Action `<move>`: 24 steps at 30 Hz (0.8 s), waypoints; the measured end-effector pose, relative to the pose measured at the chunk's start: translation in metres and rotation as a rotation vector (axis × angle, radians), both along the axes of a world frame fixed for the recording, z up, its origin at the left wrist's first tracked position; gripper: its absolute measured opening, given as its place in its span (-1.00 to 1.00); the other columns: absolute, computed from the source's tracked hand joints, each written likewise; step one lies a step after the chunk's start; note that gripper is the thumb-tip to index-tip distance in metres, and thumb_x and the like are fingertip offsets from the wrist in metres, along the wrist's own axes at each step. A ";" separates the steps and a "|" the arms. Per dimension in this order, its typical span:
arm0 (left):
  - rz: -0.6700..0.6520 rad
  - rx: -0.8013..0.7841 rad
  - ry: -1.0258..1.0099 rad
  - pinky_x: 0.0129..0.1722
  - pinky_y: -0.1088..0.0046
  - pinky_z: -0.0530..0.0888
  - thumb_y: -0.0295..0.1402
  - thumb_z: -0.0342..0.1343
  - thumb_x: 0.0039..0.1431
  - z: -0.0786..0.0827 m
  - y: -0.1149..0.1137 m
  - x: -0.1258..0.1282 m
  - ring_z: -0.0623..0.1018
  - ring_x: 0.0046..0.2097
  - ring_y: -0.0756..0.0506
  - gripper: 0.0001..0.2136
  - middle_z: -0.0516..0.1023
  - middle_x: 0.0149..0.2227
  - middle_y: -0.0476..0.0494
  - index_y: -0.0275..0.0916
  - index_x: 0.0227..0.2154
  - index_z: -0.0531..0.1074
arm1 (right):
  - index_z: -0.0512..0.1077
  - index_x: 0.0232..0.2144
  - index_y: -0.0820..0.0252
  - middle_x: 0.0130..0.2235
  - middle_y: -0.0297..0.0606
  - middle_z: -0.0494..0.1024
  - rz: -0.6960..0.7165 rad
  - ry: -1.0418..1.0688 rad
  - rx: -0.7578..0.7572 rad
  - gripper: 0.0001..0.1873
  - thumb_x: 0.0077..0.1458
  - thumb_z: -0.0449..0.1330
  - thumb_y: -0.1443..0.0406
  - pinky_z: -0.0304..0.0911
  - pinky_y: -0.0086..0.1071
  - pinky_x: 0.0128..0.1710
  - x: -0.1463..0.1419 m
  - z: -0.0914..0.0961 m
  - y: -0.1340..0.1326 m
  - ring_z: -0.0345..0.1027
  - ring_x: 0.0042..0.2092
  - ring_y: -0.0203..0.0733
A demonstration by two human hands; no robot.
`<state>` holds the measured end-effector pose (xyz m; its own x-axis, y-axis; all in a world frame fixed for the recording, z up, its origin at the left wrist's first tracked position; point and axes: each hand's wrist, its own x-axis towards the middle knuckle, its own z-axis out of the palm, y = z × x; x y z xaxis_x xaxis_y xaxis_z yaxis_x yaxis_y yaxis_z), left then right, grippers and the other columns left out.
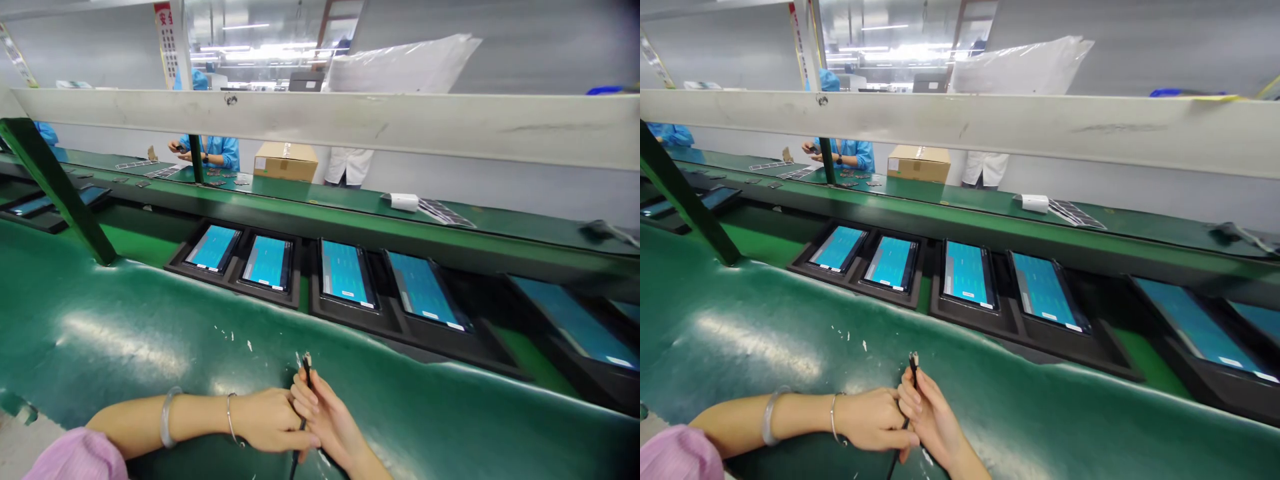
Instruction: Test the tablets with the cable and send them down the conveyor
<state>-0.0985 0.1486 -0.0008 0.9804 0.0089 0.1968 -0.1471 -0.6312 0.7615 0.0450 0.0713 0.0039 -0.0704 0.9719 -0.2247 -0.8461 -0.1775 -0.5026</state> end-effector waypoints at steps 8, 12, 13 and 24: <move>0.000 0.040 0.055 0.09 0.38 0.42 -0.21 -0.21 0.45 0.003 0.001 0.000 0.59 -0.17 -0.14 -0.50 0.66 -0.34 -0.12 -0.16 -0.45 0.60 | 0.40 -0.50 0.24 -0.59 -0.51 0.05 0.048 0.028 -0.073 -0.65 0.20 0.33 0.14 -0.15 -0.58 -0.65 0.000 -0.008 0.007 -0.34 -0.58 -0.43; -0.006 0.072 0.028 0.13 0.41 0.40 -0.27 -0.15 0.44 -0.002 0.001 0.000 0.60 -0.14 -0.12 -0.55 0.66 -0.32 -0.13 -0.18 -0.43 0.61 | 0.45 -0.47 0.25 -0.61 -0.52 0.08 0.085 0.027 -0.085 -0.67 0.18 0.34 0.12 -0.14 -0.61 -0.65 0.000 -0.006 0.008 -0.34 -0.59 -0.44; -0.010 0.079 0.017 0.14 0.42 0.40 -0.28 -0.13 0.44 -0.003 0.001 0.000 0.60 -0.13 -0.11 -0.56 0.66 -0.32 -0.14 -0.20 -0.42 0.61 | 0.47 -0.45 0.25 -0.61 -0.52 0.08 0.095 0.021 -0.087 -0.67 0.17 0.34 0.11 -0.14 -0.61 -0.66 0.000 -0.006 0.007 -0.34 -0.59 -0.45; 0.003 0.087 -0.079 0.12 0.37 0.42 -0.22 -0.21 0.46 -0.004 0.000 0.000 0.62 -0.16 -0.15 -0.48 0.66 -0.38 -0.17 -0.20 -0.47 0.60 | 0.51 -0.41 0.27 -0.62 -0.50 0.13 0.109 -0.002 -0.104 -0.69 0.18 0.33 0.12 -0.10 -0.58 -0.66 0.001 -0.003 0.008 -0.29 -0.61 -0.46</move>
